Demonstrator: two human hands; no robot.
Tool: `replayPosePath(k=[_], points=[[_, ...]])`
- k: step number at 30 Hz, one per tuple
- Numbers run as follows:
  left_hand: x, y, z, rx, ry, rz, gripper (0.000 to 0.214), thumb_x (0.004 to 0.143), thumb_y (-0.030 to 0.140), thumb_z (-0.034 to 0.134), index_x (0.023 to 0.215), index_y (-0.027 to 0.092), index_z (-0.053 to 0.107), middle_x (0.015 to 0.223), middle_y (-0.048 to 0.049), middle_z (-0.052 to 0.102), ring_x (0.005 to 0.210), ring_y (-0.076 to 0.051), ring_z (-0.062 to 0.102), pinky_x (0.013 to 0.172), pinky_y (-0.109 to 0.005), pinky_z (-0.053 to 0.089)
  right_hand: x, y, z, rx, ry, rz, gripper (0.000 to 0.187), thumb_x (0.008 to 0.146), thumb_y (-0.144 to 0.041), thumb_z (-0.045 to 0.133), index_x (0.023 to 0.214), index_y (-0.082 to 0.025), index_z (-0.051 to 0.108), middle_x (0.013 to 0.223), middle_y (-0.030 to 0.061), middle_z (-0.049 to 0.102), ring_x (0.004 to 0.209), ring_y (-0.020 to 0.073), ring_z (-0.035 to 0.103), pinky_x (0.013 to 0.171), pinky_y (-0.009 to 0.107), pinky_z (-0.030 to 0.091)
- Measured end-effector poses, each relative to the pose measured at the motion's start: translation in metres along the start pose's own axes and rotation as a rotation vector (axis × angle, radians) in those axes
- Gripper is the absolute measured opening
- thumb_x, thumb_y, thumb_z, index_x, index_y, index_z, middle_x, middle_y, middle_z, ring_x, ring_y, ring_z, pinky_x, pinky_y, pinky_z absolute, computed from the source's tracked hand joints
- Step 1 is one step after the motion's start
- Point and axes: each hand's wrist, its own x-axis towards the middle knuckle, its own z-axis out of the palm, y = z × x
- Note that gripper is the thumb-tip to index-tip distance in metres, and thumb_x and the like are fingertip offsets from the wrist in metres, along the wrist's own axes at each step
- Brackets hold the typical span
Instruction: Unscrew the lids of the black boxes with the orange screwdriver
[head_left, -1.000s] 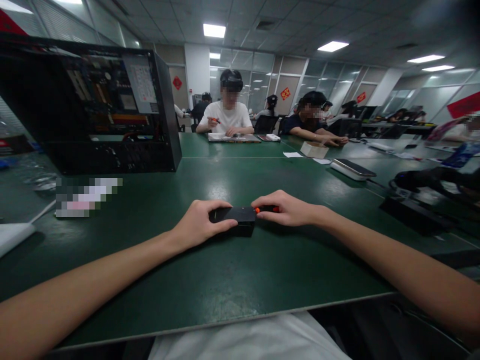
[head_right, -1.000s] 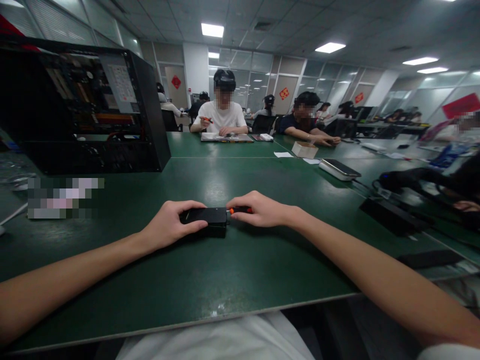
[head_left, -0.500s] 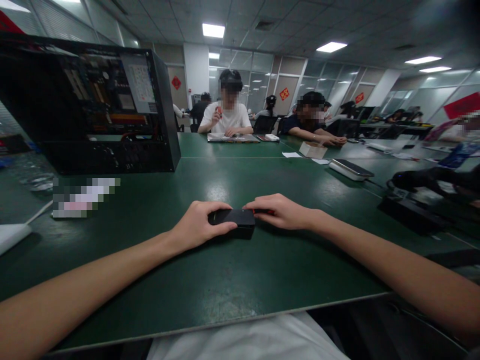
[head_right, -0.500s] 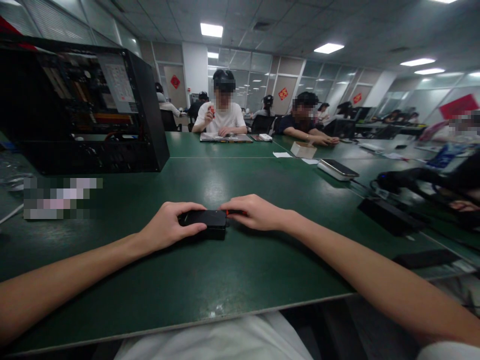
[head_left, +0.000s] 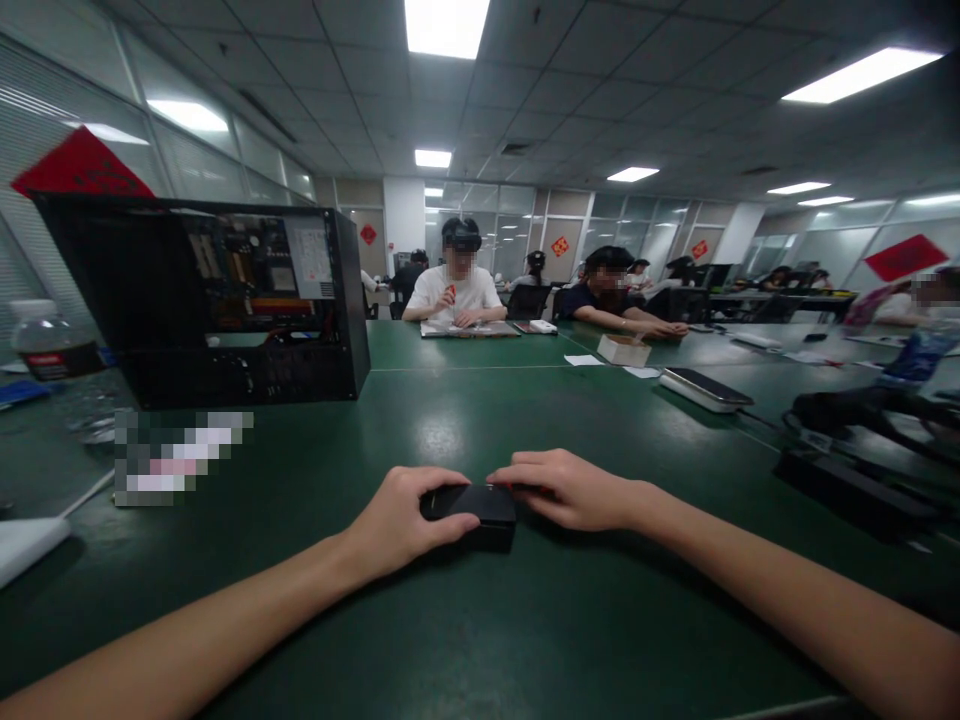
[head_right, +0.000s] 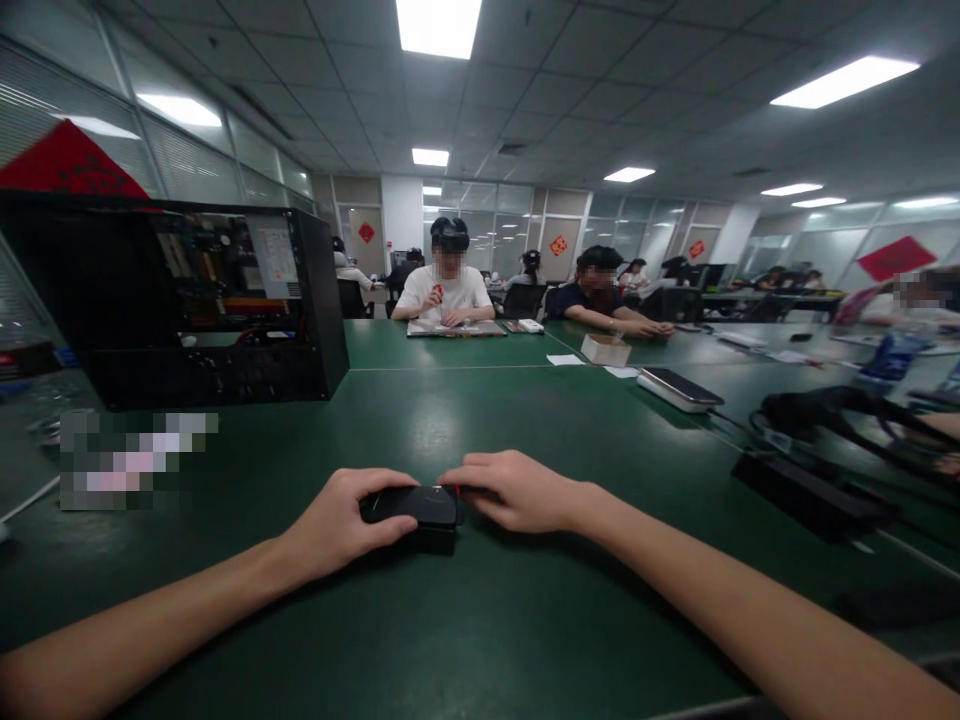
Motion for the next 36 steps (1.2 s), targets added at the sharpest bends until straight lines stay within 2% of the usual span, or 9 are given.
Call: replayPosePath(k=[14,27,36], points=[[-0.003,0.000,-0.001,-0.012,-0.024,-0.005,0.033,0.079,0.036,0.074,0.107,0.018,0.075,0.098,-0.0046,0.077,0.087,-0.022,0.069,0.078,-0.030,0.049,0.003,-0.001,0.002,-0.150,-0.011,0.004,0.042,0.097,-0.019,0.044,0.137,-0.019,0.055,0.103,0.0088,0.065,0.085,0.0172,0.060,0.071,0.027,0.043],[-0.004,-0.007,-0.003,0.042,-0.033,0.100,0.035,0.082,0.038,0.073,0.111,0.018,0.074,0.100,-0.0066,0.077,0.087,-0.022,0.071,0.079,-0.030,0.051,0.004,-0.004,0.002,-0.053,0.008,-0.026,0.040,0.096,-0.018,0.045,0.134,-0.018,0.057,0.104,0.0092,0.066,0.087,0.0169,0.061,0.074,0.027,0.045],[-0.002,0.000,-0.006,0.013,-0.020,0.096,0.032,0.082,0.038,0.073,0.107,0.018,0.074,0.099,-0.0064,0.078,0.087,-0.023,0.071,0.080,-0.031,0.051,0.001,0.001,-0.002,-0.301,0.028,-0.092,0.037,0.100,-0.024,0.042,0.133,-0.018,0.058,0.101,0.0092,0.067,0.081,0.0161,0.060,0.064,0.026,0.041]])
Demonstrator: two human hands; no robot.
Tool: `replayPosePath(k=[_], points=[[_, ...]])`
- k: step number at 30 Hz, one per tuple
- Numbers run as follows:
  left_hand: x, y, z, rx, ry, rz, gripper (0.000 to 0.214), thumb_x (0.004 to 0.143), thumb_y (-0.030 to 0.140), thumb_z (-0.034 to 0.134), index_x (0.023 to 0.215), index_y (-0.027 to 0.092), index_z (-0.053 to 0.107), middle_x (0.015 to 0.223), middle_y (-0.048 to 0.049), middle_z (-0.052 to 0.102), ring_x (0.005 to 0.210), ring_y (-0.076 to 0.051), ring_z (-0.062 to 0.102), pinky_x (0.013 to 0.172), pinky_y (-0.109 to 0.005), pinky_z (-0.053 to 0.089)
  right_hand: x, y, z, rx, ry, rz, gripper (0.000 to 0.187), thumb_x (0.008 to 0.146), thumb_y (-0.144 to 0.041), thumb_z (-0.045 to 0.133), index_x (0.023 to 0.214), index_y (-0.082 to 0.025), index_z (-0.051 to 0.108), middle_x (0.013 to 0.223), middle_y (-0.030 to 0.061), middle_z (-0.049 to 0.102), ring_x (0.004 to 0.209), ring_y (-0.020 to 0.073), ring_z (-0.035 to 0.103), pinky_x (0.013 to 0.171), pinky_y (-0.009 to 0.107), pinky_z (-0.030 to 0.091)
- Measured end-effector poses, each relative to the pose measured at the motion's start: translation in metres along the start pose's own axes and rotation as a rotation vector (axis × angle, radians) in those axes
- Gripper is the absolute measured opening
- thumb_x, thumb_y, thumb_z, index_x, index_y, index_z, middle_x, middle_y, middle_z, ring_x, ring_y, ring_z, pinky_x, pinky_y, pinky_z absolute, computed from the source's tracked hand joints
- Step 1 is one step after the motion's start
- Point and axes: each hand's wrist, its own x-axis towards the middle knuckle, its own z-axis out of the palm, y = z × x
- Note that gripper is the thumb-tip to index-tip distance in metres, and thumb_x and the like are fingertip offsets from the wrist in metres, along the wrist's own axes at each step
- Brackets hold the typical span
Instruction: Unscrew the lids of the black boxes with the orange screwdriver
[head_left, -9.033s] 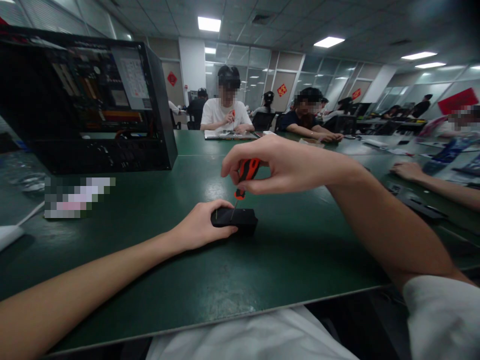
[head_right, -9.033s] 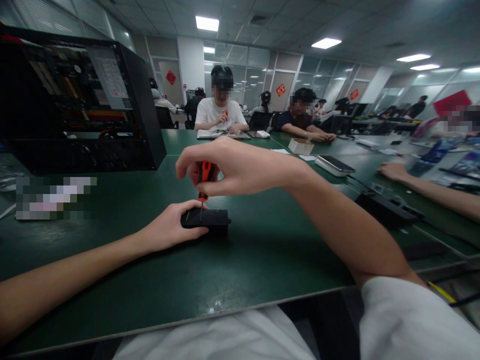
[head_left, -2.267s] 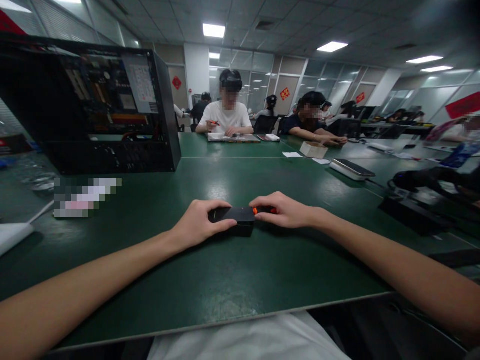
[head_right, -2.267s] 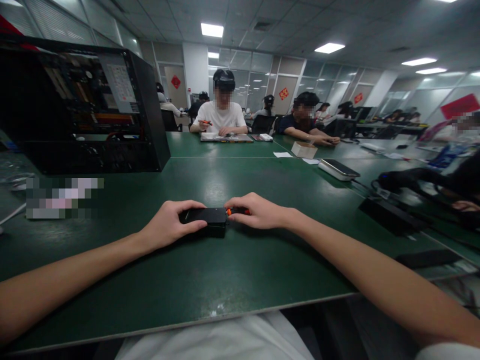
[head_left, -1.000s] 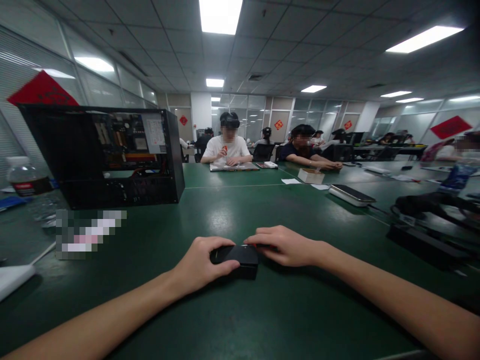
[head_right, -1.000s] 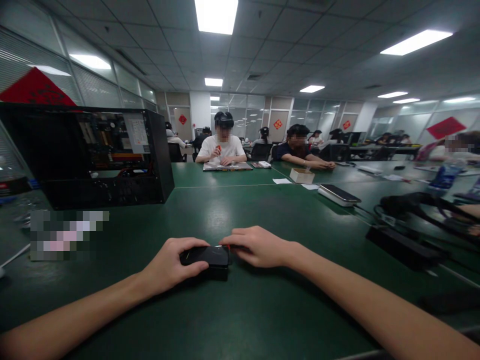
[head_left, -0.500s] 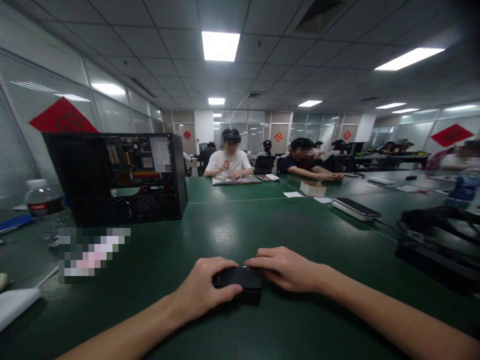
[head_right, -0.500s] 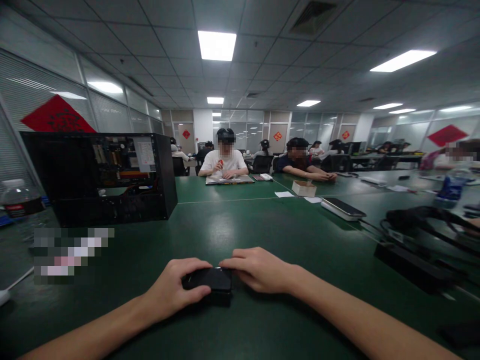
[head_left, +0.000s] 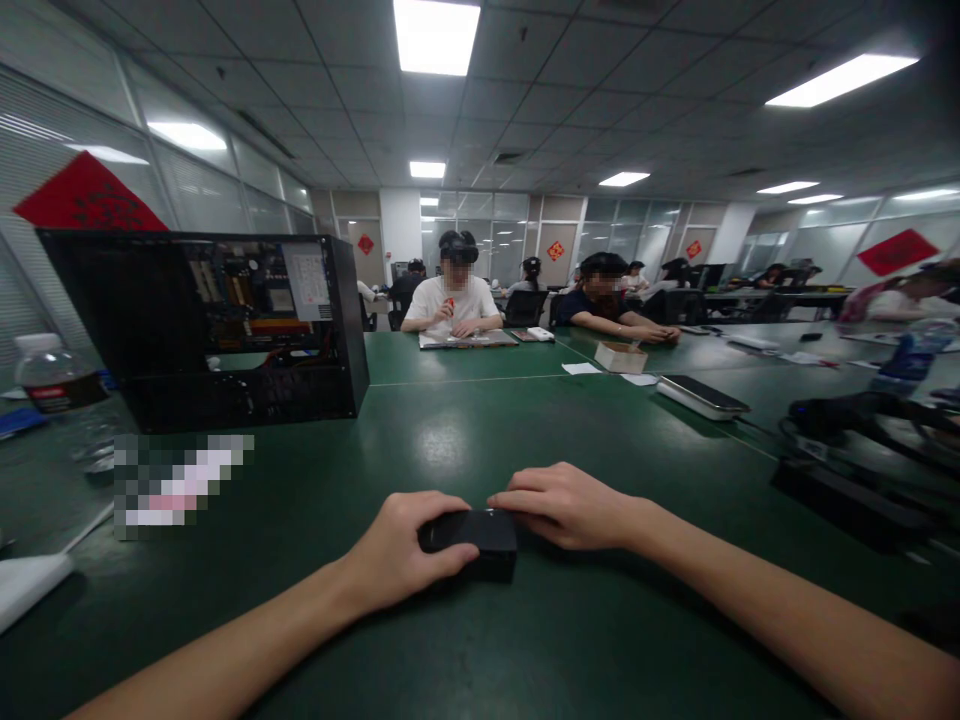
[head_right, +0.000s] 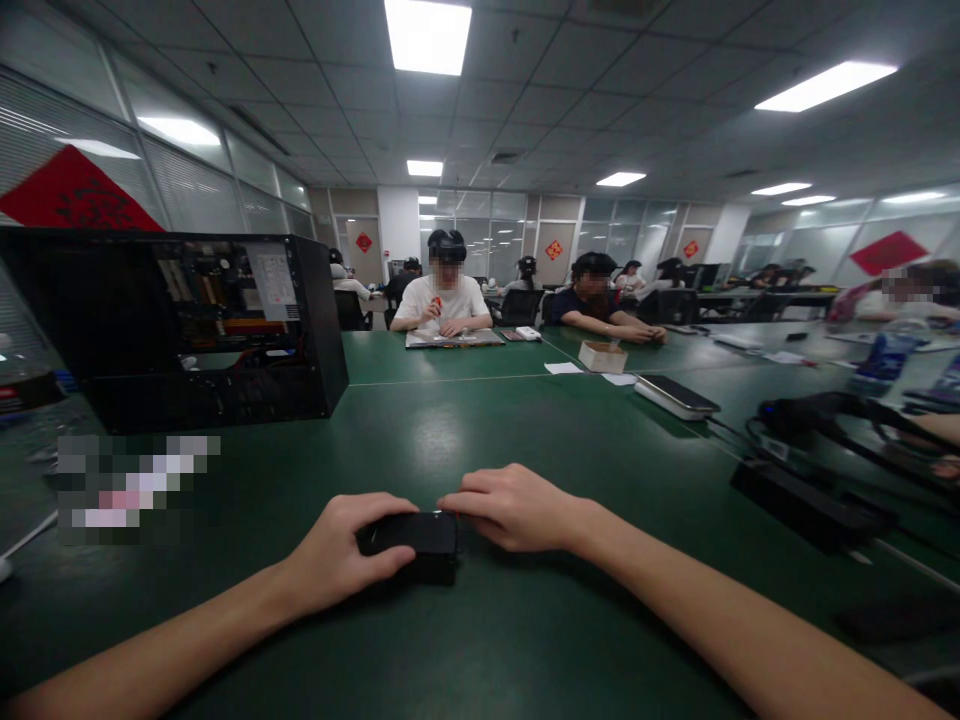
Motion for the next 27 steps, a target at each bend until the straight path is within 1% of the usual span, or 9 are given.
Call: replayPosePath(k=[6,8,10,12,14,18,21,24,27], points=[[0.004,0.005,-0.009,-0.116,0.128,-0.109,0.031,0.089,0.041,0.065,0.108,0.018,0.075,0.102,-0.0065,0.078,0.093,-0.024,0.070,0.084,-0.032,0.051,-0.005,0.009,0.001,-0.014,0.066,0.026,0.034,0.101,-0.025,0.042,0.129,-0.015,0.058,0.095,0.0082,0.066,0.076,0.0142,0.058,0.064,0.026,0.040],[0.007,0.001,-0.013,-0.188,0.180,-0.157,0.038,0.090,0.047,0.061,0.109,0.016,0.074,0.097,-0.0071,0.077,0.088,-0.024,0.070,0.079,-0.031,0.052,-0.006,0.012,0.002,0.000,0.073,0.056,0.034,0.100,-0.024,0.042,0.129,-0.015,0.058,0.095,0.0085,0.065,0.077,0.0145,0.058,0.065,0.026,0.041],[0.010,-0.007,-0.017,-0.211,0.211,-0.190,0.045,0.093,0.054,0.054,0.100,0.015,0.076,0.087,-0.0065,0.076,0.082,-0.023,0.068,0.073,-0.029,0.051,-0.006,0.014,0.002,0.012,0.048,0.093,0.034,0.099,-0.022,0.043,0.129,-0.015,0.058,0.097,0.0090,0.065,0.079,0.0151,0.059,0.068,0.026,0.043],[0.013,-0.017,-0.019,-0.197,0.185,-0.251,0.063,0.095,0.064,0.043,0.079,0.013,0.075,0.067,-0.0051,0.069,0.063,-0.019,0.062,0.063,-0.028,0.046,-0.006,0.016,0.004,0.034,0.000,0.140,0.034,0.098,-0.021,0.045,0.129,-0.015,0.058,0.100,0.0093,0.065,0.081,0.0155,0.061,0.070,0.027,0.045],[0.015,-0.027,-0.021,-0.233,0.145,-0.331,0.072,0.095,0.069,0.036,0.072,0.012,0.074,0.053,-0.0023,0.060,0.050,-0.015,0.054,0.057,-0.026,0.042,-0.005,0.017,0.005,0.076,-0.035,0.180,0.034,0.097,-0.022,0.046,0.129,-0.015,0.058,0.103,0.0095,0.065,0.083,0.0159,0.062,0.073,0.027,0.047],[0.015,-0.037,-0.022,-0.246,0.064,-0.446,0.067,0.092,0.070,0.043,0.068,0.014,0.070,0.040,0.0026,0.049,0.036,-0.012,0.044,0.047,-0.023,0.035,-0.004,0.018,0.010,0.152,-0.040,0.233,0.034,0.099,-0.024,0.046,0.129,-0.015,0.059,0.106,0.0108,0.065,0.087,0.0172,0.063,0.077,0.030,0.050],[0.014,-0.037,-0.024,-0.176,0.044,-0.431,0.055,0.090,0.065,0.052,0.074,0.015,0.070,0.042,0.0038,0.052,0.035,-0.012,0.047,0.044,-0.022,0.035,-0.003,0.016,0.012,0.173,-0.033,0.252,0.034,0.099,-0.027,0.047,0.128,-0.016,0.061,0.108,0.0111,0.065,0.090,0.0179,0.064,0.079,0.031,0.051],[0.014,-0.037,-0.026,-0.092,0.041,-0.396,0.046,0.088,0.058,0.059,0.088,0.015,0.075,0.060,-0.0003,0.068,0.036,-0.012,0.051,0.042,-0.024,0.037,-0.001,0.014,0.012,0.168,-0.050,0.264,0.034,0.100,-0.028,0.046,0.128,-0.016,0.061,0.109,0.0112,0.065,0.089,0.0184,0.065,0.078,0.031,0.051],[0.014,-0.040,-0.028,-0.021,0.047,-0.309,0.037,0.088,0.048,0.063,0.095,0.016,0.078,0.086,-0.0064,0.078,0.058,-0.018,0.067,0.056,-0.025,0.048,0.000,0.013,0.011,0.149,-0.068,0.265,0.034,0.100,-0.029,0.045,0.127,-0.016,0.061,0.111,0.0109,0.065,0.089,0.0186,0.065,0.078,0.032,0.051]])
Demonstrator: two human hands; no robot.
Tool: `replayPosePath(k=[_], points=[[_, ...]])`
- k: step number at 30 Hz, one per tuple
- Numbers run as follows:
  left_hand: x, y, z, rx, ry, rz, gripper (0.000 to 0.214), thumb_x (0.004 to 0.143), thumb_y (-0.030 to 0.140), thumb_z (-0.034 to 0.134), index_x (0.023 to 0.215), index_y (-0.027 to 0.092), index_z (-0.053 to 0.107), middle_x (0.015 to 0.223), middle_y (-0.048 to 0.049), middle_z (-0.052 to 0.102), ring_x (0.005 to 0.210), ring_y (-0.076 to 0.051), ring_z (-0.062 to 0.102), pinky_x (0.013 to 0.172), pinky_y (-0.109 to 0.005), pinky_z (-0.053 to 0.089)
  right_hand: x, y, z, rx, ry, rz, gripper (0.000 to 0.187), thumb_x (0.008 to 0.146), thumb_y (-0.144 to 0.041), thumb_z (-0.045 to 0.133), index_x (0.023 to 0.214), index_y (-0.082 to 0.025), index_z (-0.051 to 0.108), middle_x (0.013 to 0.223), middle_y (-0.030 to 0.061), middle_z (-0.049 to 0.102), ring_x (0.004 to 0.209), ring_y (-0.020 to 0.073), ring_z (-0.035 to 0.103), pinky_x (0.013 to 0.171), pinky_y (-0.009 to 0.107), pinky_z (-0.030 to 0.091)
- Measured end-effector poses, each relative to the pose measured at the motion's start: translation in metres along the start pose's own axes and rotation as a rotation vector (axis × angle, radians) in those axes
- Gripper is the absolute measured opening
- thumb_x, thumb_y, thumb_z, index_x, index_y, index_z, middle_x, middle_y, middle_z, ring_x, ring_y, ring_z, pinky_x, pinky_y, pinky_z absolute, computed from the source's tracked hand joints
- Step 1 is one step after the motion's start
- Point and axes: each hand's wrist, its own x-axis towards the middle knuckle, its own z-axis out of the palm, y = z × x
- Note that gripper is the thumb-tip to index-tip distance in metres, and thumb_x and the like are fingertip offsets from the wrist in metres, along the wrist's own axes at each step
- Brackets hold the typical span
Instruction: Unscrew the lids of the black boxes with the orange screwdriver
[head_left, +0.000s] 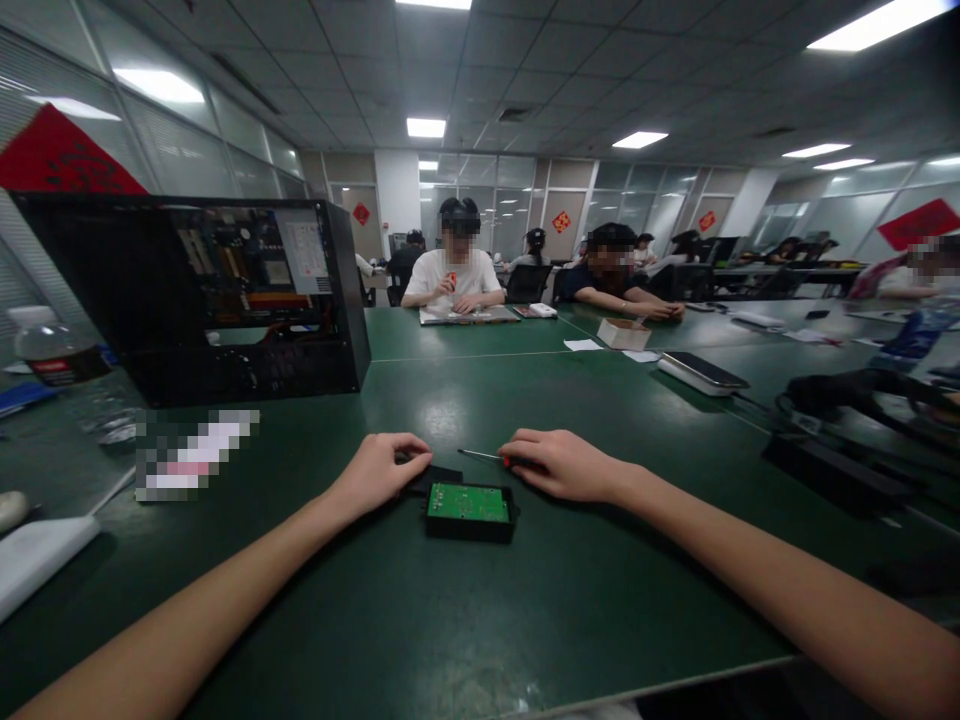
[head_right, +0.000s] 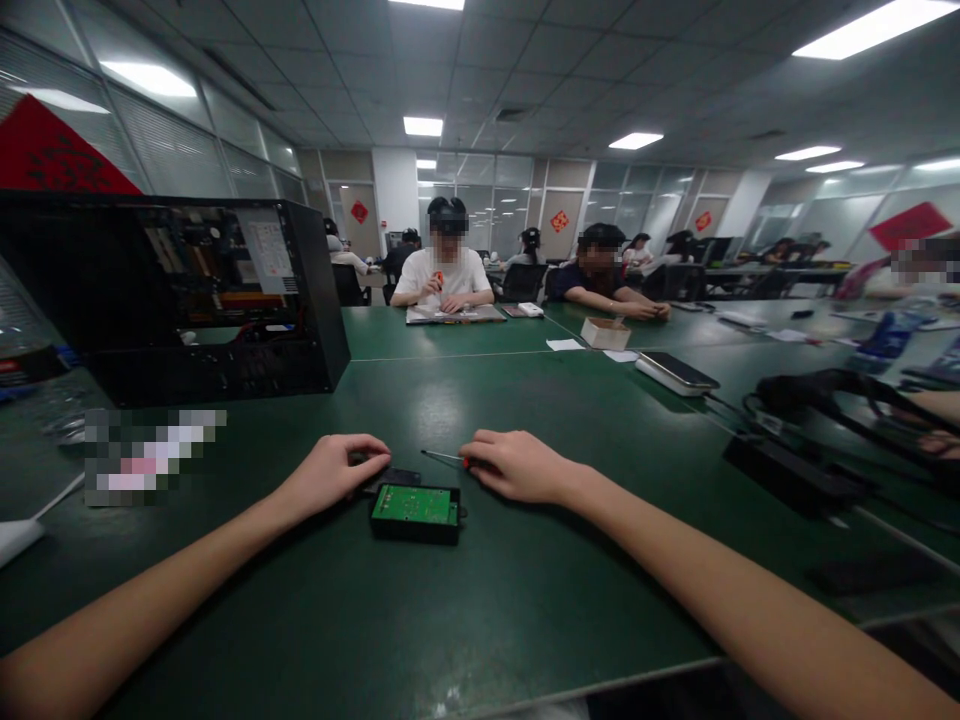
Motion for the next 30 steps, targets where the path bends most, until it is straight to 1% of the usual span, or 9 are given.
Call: replayPosePath(k=[2,3,4,8,16,19,24,27,30], points=[[0.001,-0.002,-0.001,0.052,0.002,0.061,0.031,0.088,0.043,0.063,0.094,0.017,0.079,0.092,-0.0072,0.079,0.079,-0.022,0.072,0.071,-0.027,0.052,0.000,0.000,0.000,-0.002,-0.003,-0.003,0.033,0.100,-0.029,0.045,0.126,-0.018,0.062,0.111,0.0101,0.065,0.091,0.0183,0.065,0.079,0.031,0.051],[0.002,-0.003,-0.001,0.073,-0.004,0.074,0.030,0.088,0.041,0.063,0.093,0.017,0.079,0.093,-0.0070,0.079,0.085,-0.023,0.072,0.076,-0.028,0.052,0.000,0.000,0.000,-0.001,-0.005,-0.003,0.032,0.100,-0.029,0.046,0.126,-0.018,0.062,0.112,0.0097,0.065,0.092,0.0181,0.065,0.080,0.031,0.051],[0.002,-0.004,-0.001,0.086,-0.016,0.075,0.029,0.088,0.041,0.063,0.093,0.018,0.080,0.093,-0.0066,0.079,0.086,-0.023,0.072,0.077,-0.029,0.052,-0.001,0.000,-0.001,0.001,-0.009,-0.002,0.032,0.100,-0.030,0.046,0.125,-0.019,0.062,0.112,0.0094,0.066,0.093,0.0180,0.065,0.081,0.030,0.051],[0.003,-0.005,-0.001,0.099,-0.051,0.072,0.027,0.087,0.039,0.064,0.093,0.018,0.080,0.092,-0.0056,0.080,0.085,-0.023,0.073,0.077,-0.030,0.053,-0.001,-0.002,-0.002,0.015,-0.016,0.007,0.032,0.100,-0.032,0.045,0.124,-0.019,0.063,0.113,0.0096,0.066,0.094,0.0184,0.065,0.083,0.031,0.052],[0.001,-0.009,0.000,0.103,-0.033,0.116,0.024,0.089,0.035,0.062,0.091,0.019,0.080,0.095,-0.0060,0.079,0.087,-0.024,0.073,0.080,-0.030,0.053,0.001,-0.003,-0.005,0.002,-0.022,0.006,0.033,0.101,-0.032,0.044,0.126,-0.019,0.062,0.115,0.0085,0.065,0.095,0.0181,0.065,0.083,0.031,0.052],[0.001,-0.011,0.001,0.098,0.000,0.156,0.024,0.090,0.034,0.061,0.091,0.019,0.079,0.095,-0.0060,0.079,0.088,-0.023,0.072,0.080,-0.030,0.051,0.002,-0.002,-0.008,-0.018,-0.011,0.017,0.033,0.102,-0.034,0.044,0.124,-0.019,0.063,0.115,0.0084,0.065,0.094,0.0179,0.065,0.082,0.031,0.052],[0.002,-0.012,0.005,0.085,0.027,0.183,0.023,0.092,0.033,0.060,0.090,0.019,0.078,0.094,-0.0054,0.078,0.088,-0.022,0.071,0.081,-0.031,0.051,0.004,-0.003,-0.015,-0.006,0.062,0.036,0.037,0.103,-0.039,0.043,0.126,-0.018,0.063,0.121,0.0102,0.065,0.107,0.0204,0.063,0.093,0.034,0.051],[0.002,-0.012,0.006,0.104,0.027,0.181,0.023,0.092,0.032,0.059,0.091,0.019,0.077,0.095,-0.0056,0.077,0.089,-0.023,0.071,0.082,-0.031,0.051,0.006,-0.005,-0.014,0.021,0.088,0.021,0.036,0.103,-0.038,0.043,0.125,-0.018,0.064,0.122,0.0107,0.065,0.110,0.0206,0.061,0.095,0.035,0.050],[0.002,-0.012,0.006,0.132,0.031,0.183,0.022,0.092,0.031,0.058,0.093,0.019,0.077,0.096,-0.0061,0.077,0.091,-0.024,0.071,0.083,-0.033,0.051,0.007,-0.006,-0.010,0.035,0.085,0.004,0.035,0.103,-0.038,0.044,0.124,-0.018,0.064,0.123,0.0109,0.065,0.111,0.0206,0.061,0.097,0.036,0.050]])
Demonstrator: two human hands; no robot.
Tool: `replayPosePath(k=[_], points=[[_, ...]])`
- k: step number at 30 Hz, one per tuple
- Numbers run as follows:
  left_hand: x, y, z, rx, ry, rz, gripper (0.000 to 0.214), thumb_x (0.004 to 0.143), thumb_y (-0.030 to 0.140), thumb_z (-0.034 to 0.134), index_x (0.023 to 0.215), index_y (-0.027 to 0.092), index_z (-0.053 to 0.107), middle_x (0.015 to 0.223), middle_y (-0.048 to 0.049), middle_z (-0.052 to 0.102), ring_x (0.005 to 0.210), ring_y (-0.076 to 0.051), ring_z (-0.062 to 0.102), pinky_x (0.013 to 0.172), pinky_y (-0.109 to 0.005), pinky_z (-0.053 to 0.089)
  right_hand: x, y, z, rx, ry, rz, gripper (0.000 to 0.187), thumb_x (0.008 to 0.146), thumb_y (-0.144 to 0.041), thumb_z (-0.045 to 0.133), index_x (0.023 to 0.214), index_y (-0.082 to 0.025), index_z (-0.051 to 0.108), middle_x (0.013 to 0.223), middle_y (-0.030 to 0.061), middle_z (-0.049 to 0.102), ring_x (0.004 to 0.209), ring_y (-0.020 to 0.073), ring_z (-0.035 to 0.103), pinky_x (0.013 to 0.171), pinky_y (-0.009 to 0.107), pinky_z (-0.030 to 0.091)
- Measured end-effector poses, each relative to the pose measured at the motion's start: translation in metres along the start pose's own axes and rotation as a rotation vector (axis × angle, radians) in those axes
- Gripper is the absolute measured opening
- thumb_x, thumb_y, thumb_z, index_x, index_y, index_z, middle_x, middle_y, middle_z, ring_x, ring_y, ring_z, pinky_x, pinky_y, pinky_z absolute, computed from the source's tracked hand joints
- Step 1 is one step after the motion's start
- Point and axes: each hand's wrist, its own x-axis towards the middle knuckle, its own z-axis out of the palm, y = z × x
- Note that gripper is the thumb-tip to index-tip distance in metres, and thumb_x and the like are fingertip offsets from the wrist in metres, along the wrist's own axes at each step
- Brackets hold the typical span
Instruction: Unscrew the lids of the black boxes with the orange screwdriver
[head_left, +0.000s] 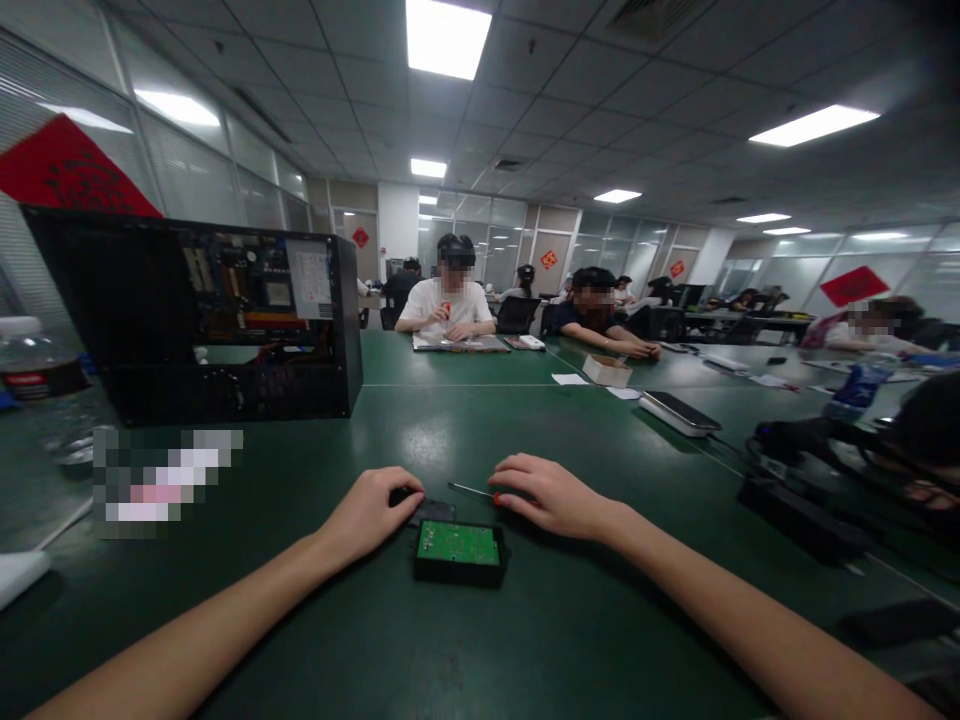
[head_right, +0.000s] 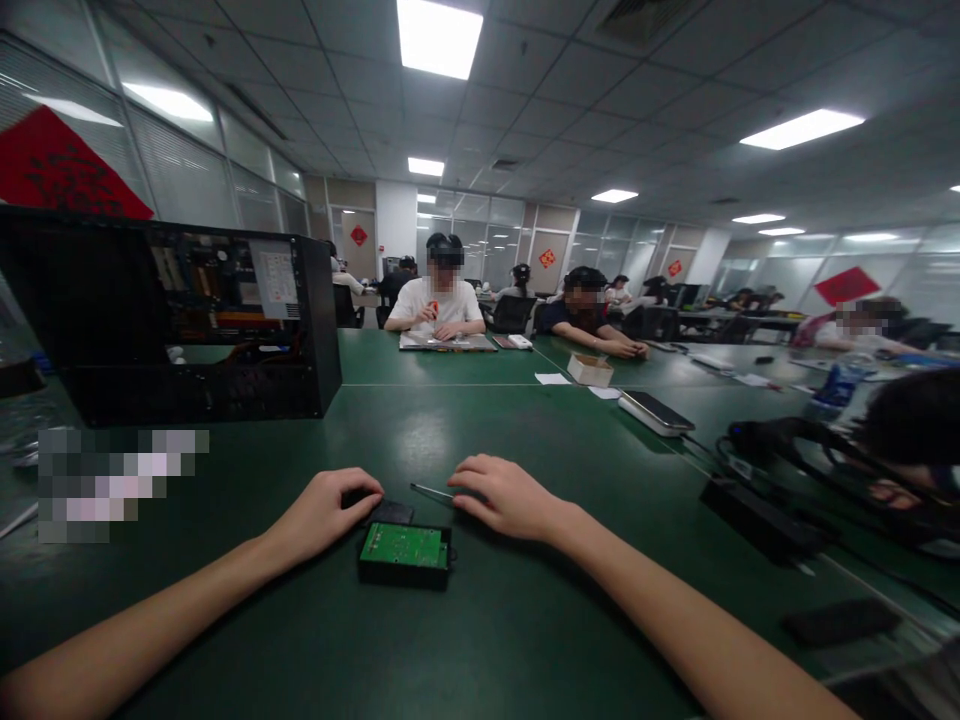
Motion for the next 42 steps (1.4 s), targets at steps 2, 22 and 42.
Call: replayPosePath(k=[2,22,42], points=[[0.000,0.000,0.001,0.004,-0.005,-0.010,0.022,0.091,0.031,0.058,0.095,0.019,0.076,0.098,-0.0064,0.077,0.092,-0.024,0.071,0.084,-0.034,0.051,0.000,0.001,0.001,0.009,-0.010,-0.002,0.035,0.103,-0.037,0.043,0.123,-0.018,0.065,0.123,0.0111,0.064,0.111,0.0204,0.061,0.097,0.036,0.050],[0.002,0.003,0.007,-0.043,0.102,0.065,0.016,0.092,0.027,0.059,0.090,0.019,0.072,0.097,-0.0054,0.073,0.092,-0.022,0.068,0.085,-0.033,0.050,-0.005,0.001,0.011,0.192,0.035,-0.007,0.033,0.104,-0.036,0.043,0.123,-0.019,0.063,0.131,0.0121,0.058,0.119,0.0198,0.057,0.104,0.038,0.047],[-0.005,0.028,0.016,-0.198,0.128,-0.096,0.028,0.088,0.037,0.059,0.099,0.016,0.073,0.100,-0.0079,0.077,0.087,-0.025,0.070,0.081,-0.035,0.054,-0.004,-0.076,0.028,0.119,0.072,0.002,0.058,0.092,-0.045,0.061,0.141,-0.015,0.050,0.129,0.0155,0.063,0.112,0.0276,0.062,0.097,0.043,0.050]])
